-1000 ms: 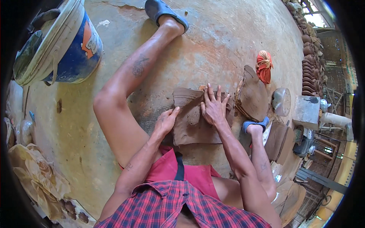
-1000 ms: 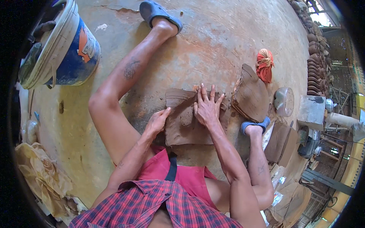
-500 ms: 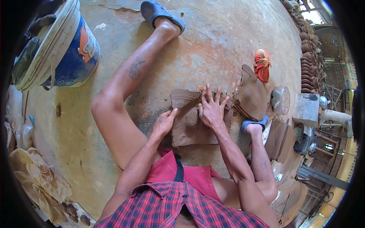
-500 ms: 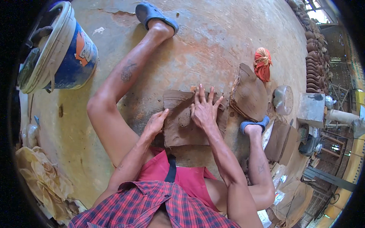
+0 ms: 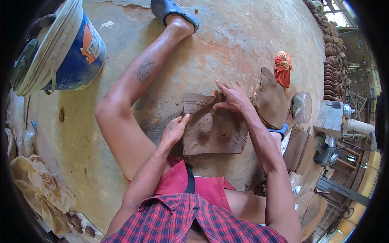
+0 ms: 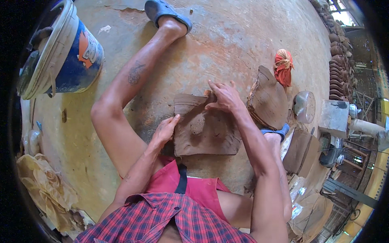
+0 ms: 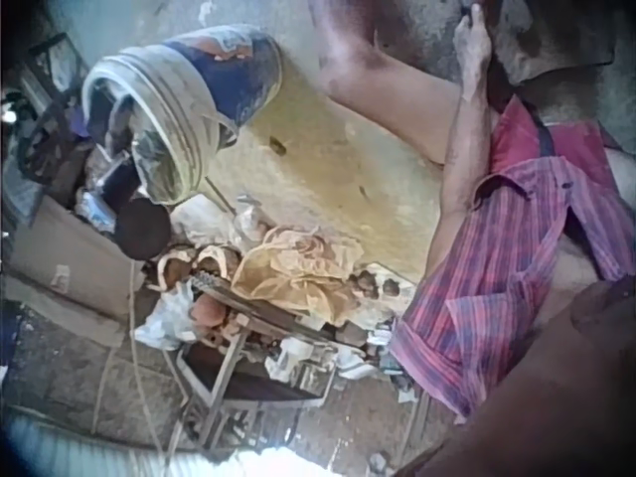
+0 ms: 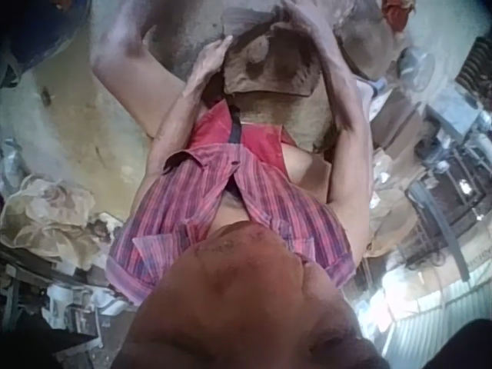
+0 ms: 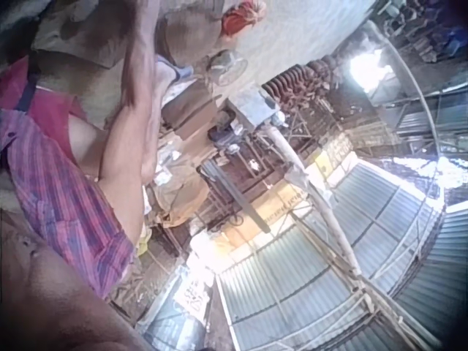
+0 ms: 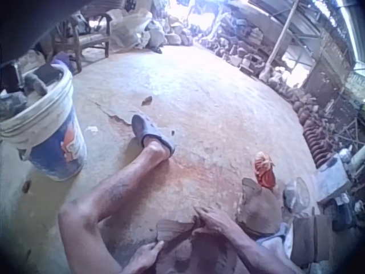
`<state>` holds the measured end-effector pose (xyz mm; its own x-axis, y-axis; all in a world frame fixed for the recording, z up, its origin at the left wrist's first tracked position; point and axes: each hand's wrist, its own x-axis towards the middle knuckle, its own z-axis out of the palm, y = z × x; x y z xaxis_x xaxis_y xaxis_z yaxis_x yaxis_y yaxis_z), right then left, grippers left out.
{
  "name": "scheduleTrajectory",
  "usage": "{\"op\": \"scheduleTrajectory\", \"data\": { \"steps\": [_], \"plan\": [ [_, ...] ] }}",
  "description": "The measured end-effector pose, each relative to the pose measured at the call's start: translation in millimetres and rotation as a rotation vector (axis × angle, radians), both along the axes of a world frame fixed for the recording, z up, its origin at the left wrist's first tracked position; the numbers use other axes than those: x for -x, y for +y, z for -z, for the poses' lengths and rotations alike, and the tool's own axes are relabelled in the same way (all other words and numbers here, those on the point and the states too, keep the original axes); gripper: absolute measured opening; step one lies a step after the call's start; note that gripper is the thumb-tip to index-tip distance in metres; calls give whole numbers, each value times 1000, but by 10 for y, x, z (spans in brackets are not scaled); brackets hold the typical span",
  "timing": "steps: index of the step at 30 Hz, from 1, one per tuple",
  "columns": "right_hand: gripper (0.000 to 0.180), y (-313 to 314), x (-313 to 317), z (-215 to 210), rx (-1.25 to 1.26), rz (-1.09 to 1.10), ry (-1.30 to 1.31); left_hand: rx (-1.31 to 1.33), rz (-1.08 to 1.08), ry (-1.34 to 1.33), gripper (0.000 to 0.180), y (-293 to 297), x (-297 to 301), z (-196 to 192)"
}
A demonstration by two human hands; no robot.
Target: The person sculpts clay by rolling and pressing clay pieces onto a clay mold by hand, trimming excess clay along the edges using a small scraper, and smoothing and patting the clay.
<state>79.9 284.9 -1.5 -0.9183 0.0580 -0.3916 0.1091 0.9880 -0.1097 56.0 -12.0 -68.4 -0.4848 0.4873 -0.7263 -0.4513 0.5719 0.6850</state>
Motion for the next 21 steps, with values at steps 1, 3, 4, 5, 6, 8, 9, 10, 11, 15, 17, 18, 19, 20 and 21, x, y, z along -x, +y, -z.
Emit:
{"op": "scheduleTrajectory", "data": {
  "steps": [1,3,4,5,6,8,9,10,11,15,17,18,19,20,21],
  "plan": [
    [110,-13,97,18,9,-7,-1,9,-7,-1,67,-22,0,30],
    [90,13,307,22,101,-66,-247,5,-14,3,66,-49,-15,84],
    [90,64,318,68,106,-61,-252,3,-10,-1,66,-33,-10,47],
    [79,122,314,105,175,-27,-219,17,2,10,65,-14,-11,8],
    [68,170,289,143,243,10,-185,21,14,13,65,2,-5,-32],
    [68,143,310,183,249,1,-170,31,12,3,63,-12,38,-111],
    [69,138,310,194,258,-14,-152,36,2,-12,63,-20,45,-116],
    [69,148,330,192,260,-13,-151,39,3,-10,63,-34,25,-71],
    [64,165,352,186,259,0,-170,2,-38,1,62,-46,-10,-12],
    [60,237,495,127,304,-49,-274,19,19,2,63,-29,5,7],
    [59,237,556,166,294,-81,-248,39,19,18,63,-37,22,36],
    [58,210,557,202,284,-125,-255,66,12,32,63,-38,21,48],
    [58,210,548,233,280,-169,-264,64,19,32,63,-26,10,29],
    [58,263,566,238,279,-161,-264,31,7,29,63,-19,-1,11],
    [57,343,612,235,286,-137,-333,-2,-4,25,64,1,-8,-2]
  ]
}}
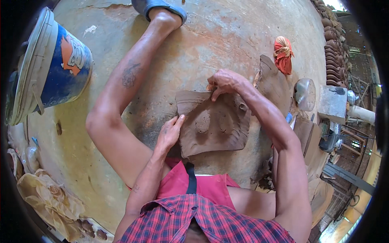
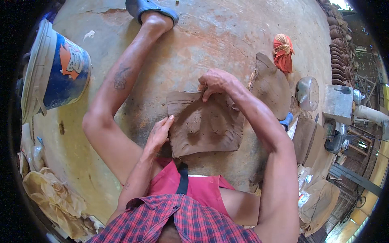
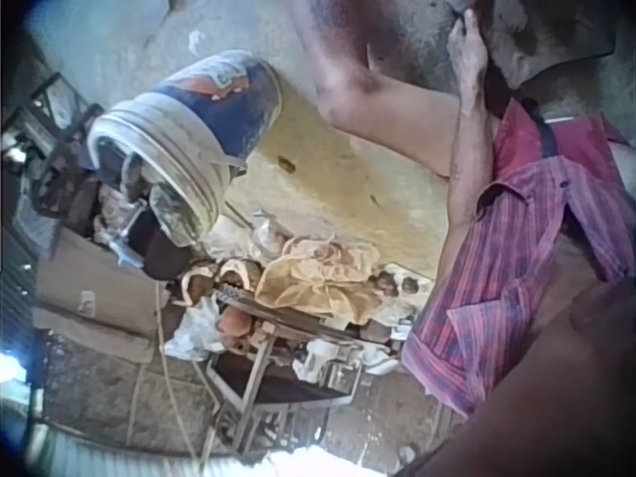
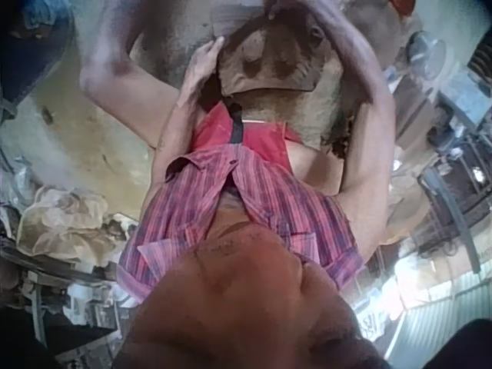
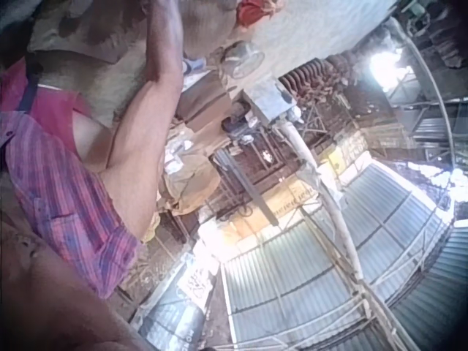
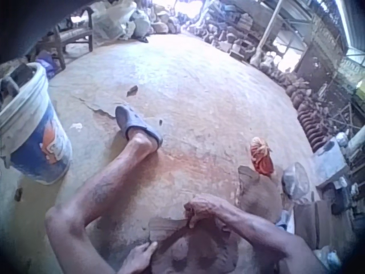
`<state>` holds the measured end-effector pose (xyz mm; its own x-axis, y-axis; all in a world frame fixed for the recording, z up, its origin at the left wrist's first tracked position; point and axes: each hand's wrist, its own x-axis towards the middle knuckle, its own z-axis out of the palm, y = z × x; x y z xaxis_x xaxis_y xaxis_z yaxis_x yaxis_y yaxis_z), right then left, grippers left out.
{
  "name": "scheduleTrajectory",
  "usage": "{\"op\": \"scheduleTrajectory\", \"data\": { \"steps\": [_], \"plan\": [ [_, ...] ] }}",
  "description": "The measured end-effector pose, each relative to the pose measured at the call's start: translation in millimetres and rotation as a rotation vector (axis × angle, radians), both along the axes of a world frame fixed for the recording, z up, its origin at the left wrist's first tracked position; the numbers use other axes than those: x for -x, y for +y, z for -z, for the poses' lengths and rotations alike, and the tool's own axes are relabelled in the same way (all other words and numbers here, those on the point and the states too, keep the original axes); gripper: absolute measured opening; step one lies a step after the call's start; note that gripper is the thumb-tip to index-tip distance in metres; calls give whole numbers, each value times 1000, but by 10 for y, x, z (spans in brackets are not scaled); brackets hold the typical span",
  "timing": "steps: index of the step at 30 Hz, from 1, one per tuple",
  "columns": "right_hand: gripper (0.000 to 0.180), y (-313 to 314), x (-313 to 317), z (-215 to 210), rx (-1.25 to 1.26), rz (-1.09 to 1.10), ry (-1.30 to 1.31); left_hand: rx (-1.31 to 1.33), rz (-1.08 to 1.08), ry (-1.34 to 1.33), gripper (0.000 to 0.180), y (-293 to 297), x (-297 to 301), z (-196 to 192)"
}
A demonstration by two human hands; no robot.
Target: The person sculpts clay by rolling and pressing clay pieces onto a clay mold by hand, trimming excess clay along the edges using a small scraper, and smoothing and patting the clay.
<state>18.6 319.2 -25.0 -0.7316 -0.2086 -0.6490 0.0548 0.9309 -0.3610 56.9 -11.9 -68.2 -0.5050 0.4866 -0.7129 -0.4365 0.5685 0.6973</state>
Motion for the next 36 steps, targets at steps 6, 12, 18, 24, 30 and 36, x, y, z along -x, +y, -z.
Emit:
{"op": "scheduleTrajectory", "data": {
  "steps": [6,12,18,24,30,36],
  "plan": [
    [58,-65,152,-83,-54,-97,-57,26,-44,-132,65,-2,30,-18],
    [65,-253,23,-216,-275,-90,-4,-96,-53,58,67,-92,-38,184],
    [107,-489,-777,-419,-541,358,309,-25,-20,41,71,-43,-33,120],
    [106,-698,-1341,-245,-667,708,498,-62,-53,47,70,-18,-43,-11],
    [57,-569,-1644,-494,-609,751,817,47,-3,154,67,8,-43,-64],
    [58,-46,-1635,-753,-344,159,237,-170,-134,112,64,248,282,-24]
  ]
}}
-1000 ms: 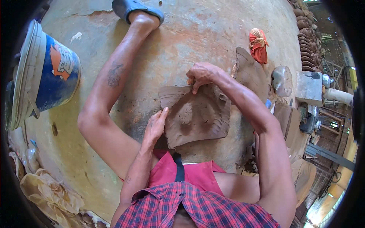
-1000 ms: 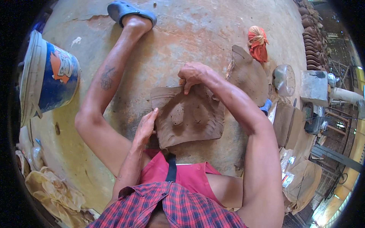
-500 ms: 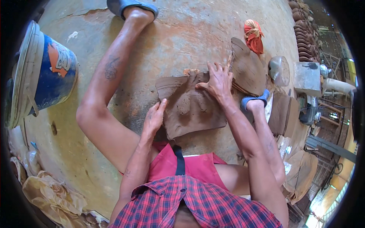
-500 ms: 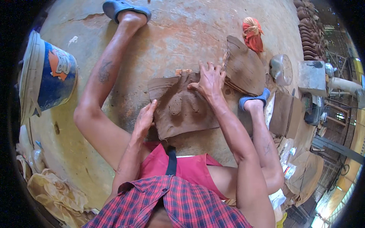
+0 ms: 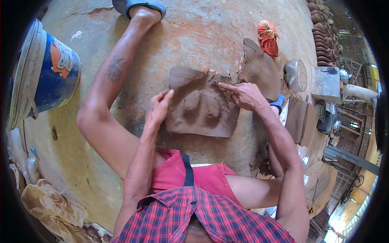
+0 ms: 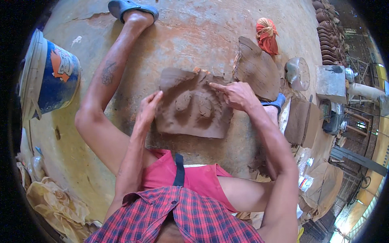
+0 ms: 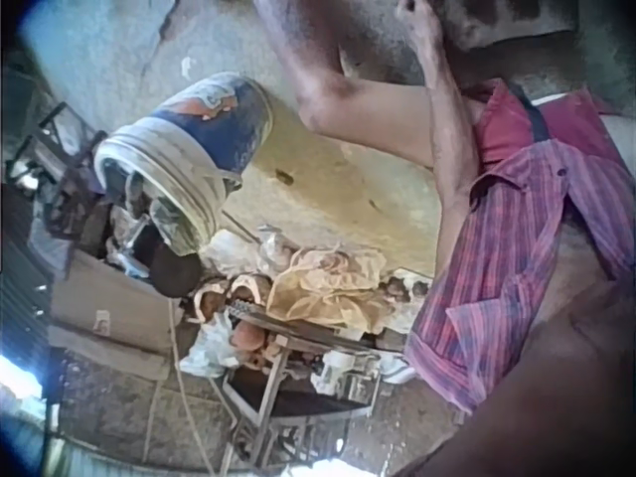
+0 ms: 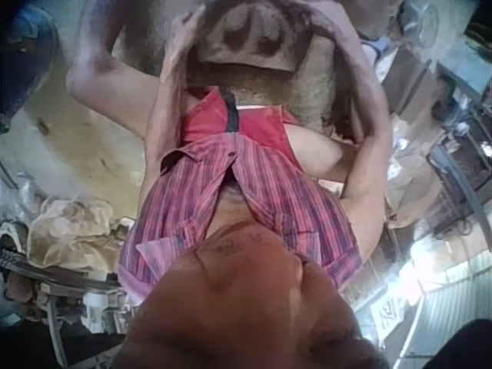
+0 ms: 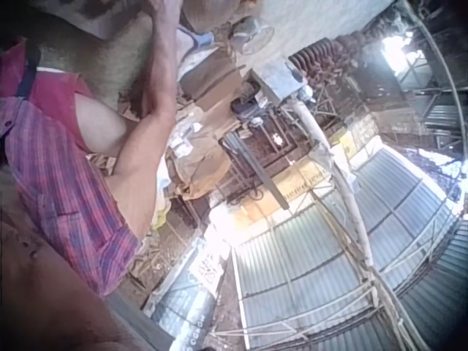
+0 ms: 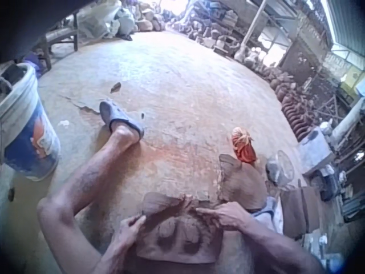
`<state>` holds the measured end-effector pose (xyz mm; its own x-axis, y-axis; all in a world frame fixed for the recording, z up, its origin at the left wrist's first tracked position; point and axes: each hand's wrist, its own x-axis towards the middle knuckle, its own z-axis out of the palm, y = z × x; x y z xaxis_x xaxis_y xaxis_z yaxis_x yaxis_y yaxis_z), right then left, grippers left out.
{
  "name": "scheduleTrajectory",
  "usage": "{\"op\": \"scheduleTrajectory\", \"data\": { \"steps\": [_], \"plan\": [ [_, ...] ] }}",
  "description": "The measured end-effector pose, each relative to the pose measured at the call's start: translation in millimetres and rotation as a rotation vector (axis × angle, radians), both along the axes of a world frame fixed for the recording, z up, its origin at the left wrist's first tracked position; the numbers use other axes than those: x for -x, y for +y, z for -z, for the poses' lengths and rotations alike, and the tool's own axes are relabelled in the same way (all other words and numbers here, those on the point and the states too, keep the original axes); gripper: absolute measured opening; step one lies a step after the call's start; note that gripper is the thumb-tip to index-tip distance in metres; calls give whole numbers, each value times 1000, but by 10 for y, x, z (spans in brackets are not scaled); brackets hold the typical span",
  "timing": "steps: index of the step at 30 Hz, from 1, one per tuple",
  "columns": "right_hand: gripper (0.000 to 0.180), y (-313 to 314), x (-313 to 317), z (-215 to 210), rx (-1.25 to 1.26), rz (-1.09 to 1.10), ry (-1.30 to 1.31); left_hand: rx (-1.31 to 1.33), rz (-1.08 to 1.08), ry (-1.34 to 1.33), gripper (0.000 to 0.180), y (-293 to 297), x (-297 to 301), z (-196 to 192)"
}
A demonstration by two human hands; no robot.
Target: The person sculpts clay by rolling and pressing clay pieces onto a clay mold by hand, trimming excess clay along the edges using a small scraper, and smoothing and patting the clay.
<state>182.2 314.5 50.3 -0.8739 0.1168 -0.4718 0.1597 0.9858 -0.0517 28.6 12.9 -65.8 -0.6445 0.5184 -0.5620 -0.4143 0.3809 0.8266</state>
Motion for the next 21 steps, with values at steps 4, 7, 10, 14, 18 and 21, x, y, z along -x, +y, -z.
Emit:
{"op": "scheduleTrajectory", "data": {
  "steps": [4,7,10,14,18,21],
  "plan": [
    [80,5,285,-30,-131,-228,-277,-18,9,60,63,202,140,159],
    [86,-2,361,-4,-193,-284,-355,-7,75,133,67,172,110,351],
    [86,-28,223,-8,-221,-268,-388,-248,75,-79,73,98,72,401],
    [83,-199,-117,-75,-199,-232,-409,-103,182,156,75,56,18,267],
    [87,-544,-377,-138,-140,-115,-553,-57,177,157,73,40,4,176],
    [101,-888,-552,-144,-68,36,-631,-72,170,113,74,48,6,235]
  ]
}}
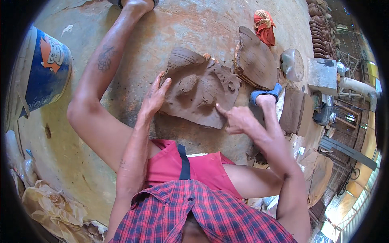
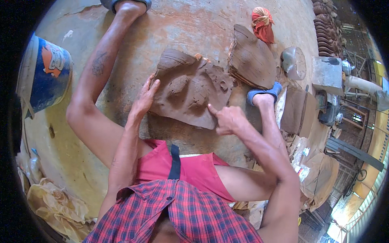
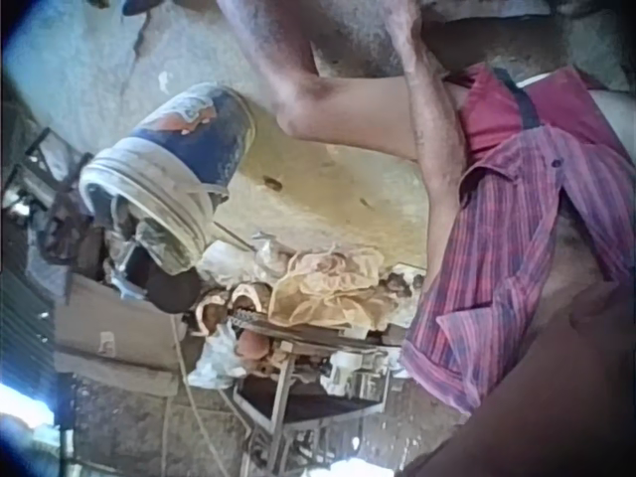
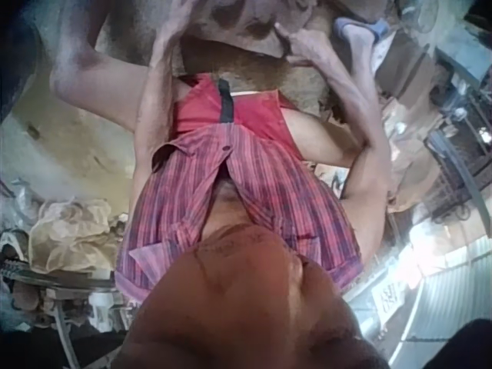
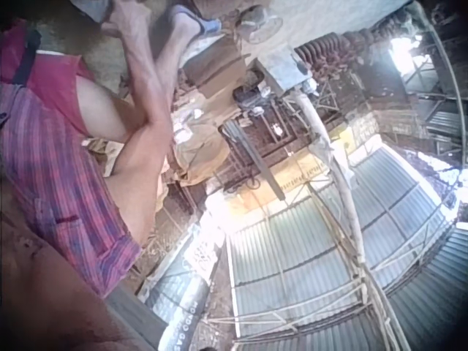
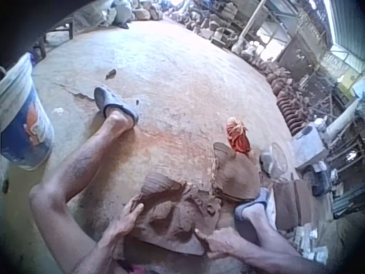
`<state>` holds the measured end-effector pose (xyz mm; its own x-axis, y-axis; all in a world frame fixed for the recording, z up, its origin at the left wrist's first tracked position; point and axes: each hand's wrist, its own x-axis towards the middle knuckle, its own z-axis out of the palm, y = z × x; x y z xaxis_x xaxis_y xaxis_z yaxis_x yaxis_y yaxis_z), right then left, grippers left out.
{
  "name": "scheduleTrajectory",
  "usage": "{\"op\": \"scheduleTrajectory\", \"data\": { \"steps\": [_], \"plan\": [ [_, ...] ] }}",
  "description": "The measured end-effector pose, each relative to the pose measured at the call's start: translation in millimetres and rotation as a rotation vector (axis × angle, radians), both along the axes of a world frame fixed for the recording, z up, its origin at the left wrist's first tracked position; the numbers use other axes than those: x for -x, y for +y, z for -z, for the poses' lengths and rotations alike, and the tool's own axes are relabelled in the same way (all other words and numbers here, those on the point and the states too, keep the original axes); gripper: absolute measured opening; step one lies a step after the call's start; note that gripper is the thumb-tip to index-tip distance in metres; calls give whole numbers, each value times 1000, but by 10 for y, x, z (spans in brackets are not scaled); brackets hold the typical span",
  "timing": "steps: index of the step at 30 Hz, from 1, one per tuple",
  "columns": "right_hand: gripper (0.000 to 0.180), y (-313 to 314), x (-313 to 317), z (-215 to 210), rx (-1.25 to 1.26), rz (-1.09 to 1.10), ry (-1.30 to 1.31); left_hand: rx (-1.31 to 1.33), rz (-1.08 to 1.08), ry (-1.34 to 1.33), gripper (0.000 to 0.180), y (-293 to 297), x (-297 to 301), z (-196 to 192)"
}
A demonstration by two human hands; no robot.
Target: The person sculpts clay by rolling and pressing clay pieces onto a clay mold by hand, trimming excess clay along the edges using a small scraper, and smoothing and patting the clay.
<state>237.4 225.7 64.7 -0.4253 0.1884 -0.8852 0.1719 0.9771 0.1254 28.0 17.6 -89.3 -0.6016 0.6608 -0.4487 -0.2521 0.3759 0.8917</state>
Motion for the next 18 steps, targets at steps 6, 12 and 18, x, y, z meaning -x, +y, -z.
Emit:
{"op": "scheduleTrajectory", "data": {
  "steps": [6,12,18],
  "plan": [
    [107,-495,-176,60,118,249,99,32,-47,7,76,-35,-156,-127],
    [104,-518,-199,39,12,439,255,21,-173,-53,76,-263,-428,90],
    [105,-877,-476,351,-71,462,282,-201,-348,-361,74,-221,-571,6]
  ]
}}
